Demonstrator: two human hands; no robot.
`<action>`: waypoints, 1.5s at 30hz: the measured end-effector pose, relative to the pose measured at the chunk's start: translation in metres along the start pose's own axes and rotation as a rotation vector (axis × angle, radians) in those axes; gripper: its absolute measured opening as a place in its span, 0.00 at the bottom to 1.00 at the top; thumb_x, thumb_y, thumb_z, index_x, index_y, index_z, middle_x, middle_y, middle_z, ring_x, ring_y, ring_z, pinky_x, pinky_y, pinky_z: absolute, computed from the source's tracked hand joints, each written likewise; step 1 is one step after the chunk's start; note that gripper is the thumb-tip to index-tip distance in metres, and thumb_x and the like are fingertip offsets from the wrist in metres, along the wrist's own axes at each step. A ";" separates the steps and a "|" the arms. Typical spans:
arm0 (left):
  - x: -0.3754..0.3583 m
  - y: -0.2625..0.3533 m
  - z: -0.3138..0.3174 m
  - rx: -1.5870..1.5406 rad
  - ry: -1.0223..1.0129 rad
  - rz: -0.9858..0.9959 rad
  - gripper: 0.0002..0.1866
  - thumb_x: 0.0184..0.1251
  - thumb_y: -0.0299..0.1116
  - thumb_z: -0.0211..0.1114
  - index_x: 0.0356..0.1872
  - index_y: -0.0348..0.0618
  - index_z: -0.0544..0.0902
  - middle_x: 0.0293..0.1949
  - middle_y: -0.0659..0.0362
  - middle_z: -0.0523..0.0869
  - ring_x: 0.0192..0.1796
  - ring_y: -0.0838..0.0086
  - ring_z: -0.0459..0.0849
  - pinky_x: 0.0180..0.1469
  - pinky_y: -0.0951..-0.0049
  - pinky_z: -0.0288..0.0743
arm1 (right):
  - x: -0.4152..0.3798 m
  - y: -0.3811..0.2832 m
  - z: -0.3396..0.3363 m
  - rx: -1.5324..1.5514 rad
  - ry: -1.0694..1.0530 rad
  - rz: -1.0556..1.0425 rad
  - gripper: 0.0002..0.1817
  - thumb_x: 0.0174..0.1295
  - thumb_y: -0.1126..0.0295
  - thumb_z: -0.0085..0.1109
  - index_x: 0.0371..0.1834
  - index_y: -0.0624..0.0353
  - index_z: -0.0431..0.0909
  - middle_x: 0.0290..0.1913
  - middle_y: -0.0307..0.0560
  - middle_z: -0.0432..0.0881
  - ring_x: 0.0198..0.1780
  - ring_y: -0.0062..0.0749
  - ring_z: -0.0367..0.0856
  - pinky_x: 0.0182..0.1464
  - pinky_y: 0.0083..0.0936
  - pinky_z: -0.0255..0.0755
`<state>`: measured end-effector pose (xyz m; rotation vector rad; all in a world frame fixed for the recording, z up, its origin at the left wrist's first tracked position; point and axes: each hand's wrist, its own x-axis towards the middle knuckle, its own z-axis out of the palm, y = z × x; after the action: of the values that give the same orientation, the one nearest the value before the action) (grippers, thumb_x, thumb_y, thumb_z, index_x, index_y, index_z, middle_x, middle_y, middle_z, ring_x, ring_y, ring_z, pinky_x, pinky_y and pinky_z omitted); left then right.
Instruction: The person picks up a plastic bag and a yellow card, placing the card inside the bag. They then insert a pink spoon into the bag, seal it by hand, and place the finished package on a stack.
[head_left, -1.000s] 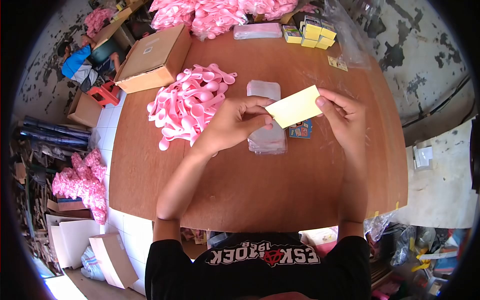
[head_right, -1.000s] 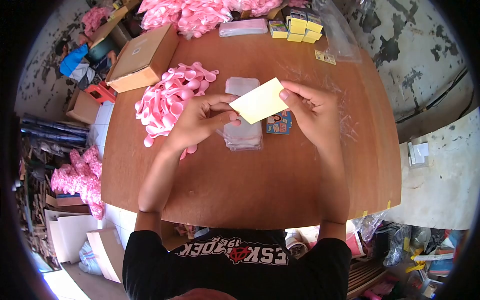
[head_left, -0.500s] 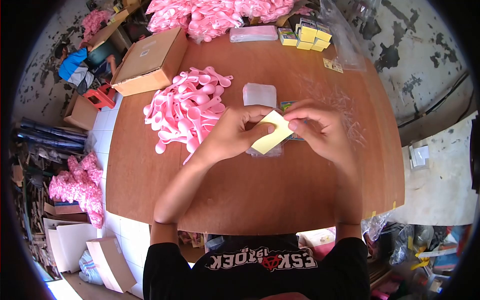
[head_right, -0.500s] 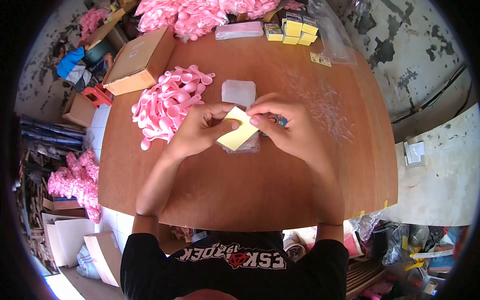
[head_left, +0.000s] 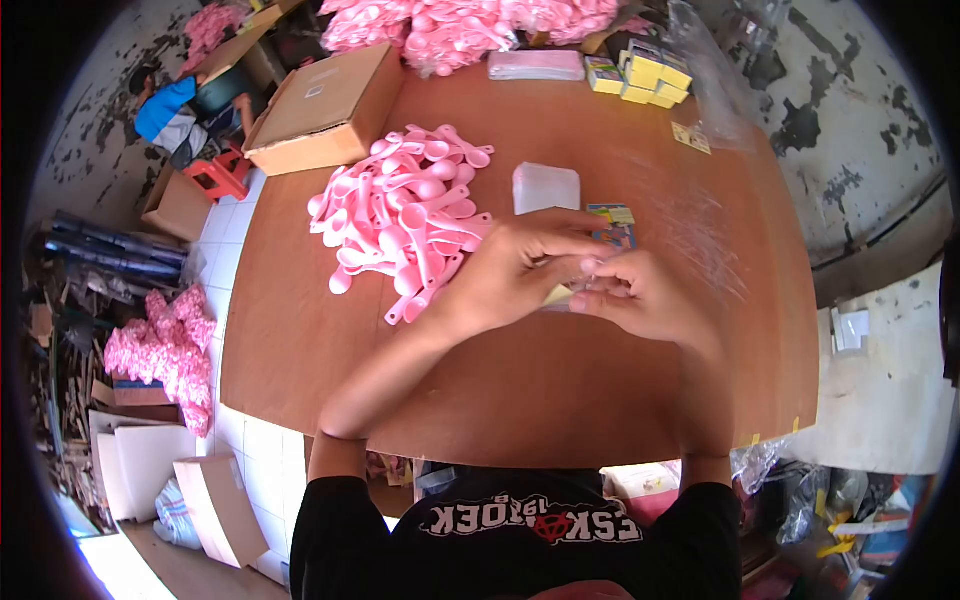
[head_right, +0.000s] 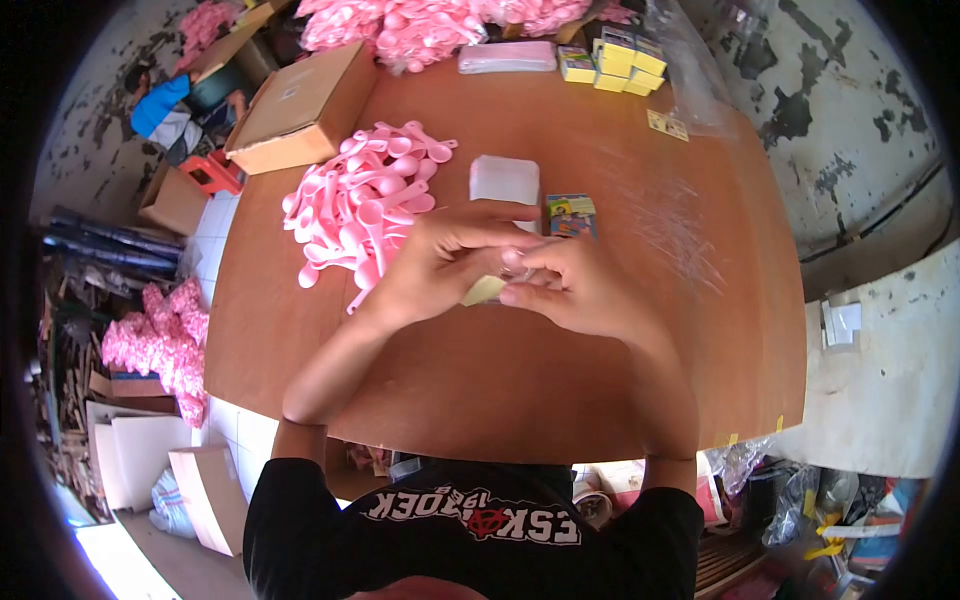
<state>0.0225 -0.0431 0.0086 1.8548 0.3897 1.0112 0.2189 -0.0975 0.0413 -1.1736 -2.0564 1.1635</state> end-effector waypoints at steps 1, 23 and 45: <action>0.000 -0.002 -0.001 0.034 -0.023 0.082 0.13 0.65 0.22 0.66 0.50 0.37 0.86 0.50 0.47 0.86 0.55 0.65 0.85 0.54 0.72 0.80 | 0.002 0.005 0.002 0.001 -0.015 -0.011 0.11 0.67 0.72 0.62 0.47 0.68 0.81 0.37 0.46 0.86 0.38 0.25 0.84 0.43 0.24 0.81; -0.013 0.048 -0.063 0.257 0.160 -0.065 0.31 0.57 0.20 0.69 0.65 0.41 0.73 0.45 0.49 0.84 0.39 0.64 0.88 0.40 0.67 0.80 | 0.165 0.052 0.067 0.596 0.311 -0.265 0.21 0.68 0.80 0.52 0.64 0.60 0.65 0.47 0.44 0.79 0.44 0.24 0.82 0.42 0.19 0.77; 0.003 0.015 -0.044 0.068 0.020 -0.175 0.36 0.60 0.18 0.69 0.71 0.40 0.65 0.57 0.55 0.79 0.54 0.73 0.82 0.56 0.70 0.80 | 0.039 0.001 -0.029 0.308 1.078 -0.492 0.27 0.64 0.79 0.62 0.64 0.64 0.62 0.44 0.58 0.84 0.42 0.31 0.85 0.40 0.23 0.84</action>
<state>-0.0123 -0.0224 0.0323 1.8364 0.5945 0.9071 0.2210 -0.0509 0.0557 -0.7837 -1.1584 0.4006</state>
